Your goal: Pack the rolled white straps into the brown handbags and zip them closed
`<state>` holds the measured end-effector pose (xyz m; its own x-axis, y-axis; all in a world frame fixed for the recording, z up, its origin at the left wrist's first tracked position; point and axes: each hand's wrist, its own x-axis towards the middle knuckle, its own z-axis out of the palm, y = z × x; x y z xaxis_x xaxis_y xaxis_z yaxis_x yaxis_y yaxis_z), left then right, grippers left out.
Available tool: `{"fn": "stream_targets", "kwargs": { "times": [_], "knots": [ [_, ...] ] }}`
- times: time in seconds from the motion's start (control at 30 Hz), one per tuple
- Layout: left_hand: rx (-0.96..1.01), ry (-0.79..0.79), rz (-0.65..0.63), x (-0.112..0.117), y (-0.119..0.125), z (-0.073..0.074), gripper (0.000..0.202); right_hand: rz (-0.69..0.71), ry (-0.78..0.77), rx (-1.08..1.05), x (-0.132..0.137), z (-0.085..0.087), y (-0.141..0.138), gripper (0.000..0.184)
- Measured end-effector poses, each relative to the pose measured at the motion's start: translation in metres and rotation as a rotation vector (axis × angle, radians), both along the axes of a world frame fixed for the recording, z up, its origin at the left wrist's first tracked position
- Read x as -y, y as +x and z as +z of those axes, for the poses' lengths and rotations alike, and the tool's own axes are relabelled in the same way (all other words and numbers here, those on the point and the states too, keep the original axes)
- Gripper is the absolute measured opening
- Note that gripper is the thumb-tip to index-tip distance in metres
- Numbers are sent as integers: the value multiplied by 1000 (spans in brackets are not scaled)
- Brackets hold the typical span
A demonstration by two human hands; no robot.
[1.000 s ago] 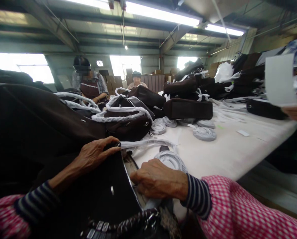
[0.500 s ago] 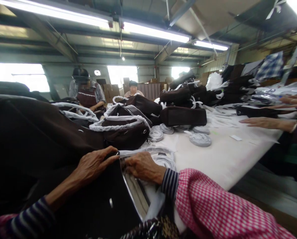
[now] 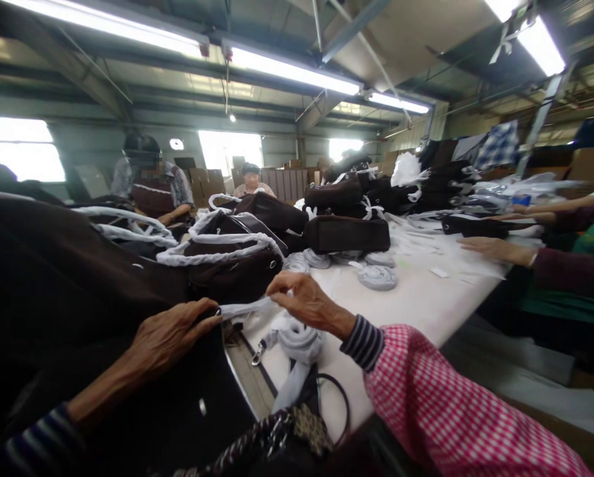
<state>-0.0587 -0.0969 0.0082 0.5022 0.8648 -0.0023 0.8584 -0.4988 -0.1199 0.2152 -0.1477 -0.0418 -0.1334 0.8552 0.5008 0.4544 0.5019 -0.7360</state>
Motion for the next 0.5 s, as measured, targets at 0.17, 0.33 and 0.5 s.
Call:
{"fn": "stream_targets", "kwargs": {
  "times": [0.17,0.33,0.5],
  "knots": [
    [74,65,-110,0,-3,-3,30,116,-240,250,33,-12,57,32],
    [135,243,-346,14,0,4,23,241,-333,335,49,-23,56,38],
    [-13,24,-658,44,7,-4,23,96,-398,460,51,-21,37,47]
  ]
}}
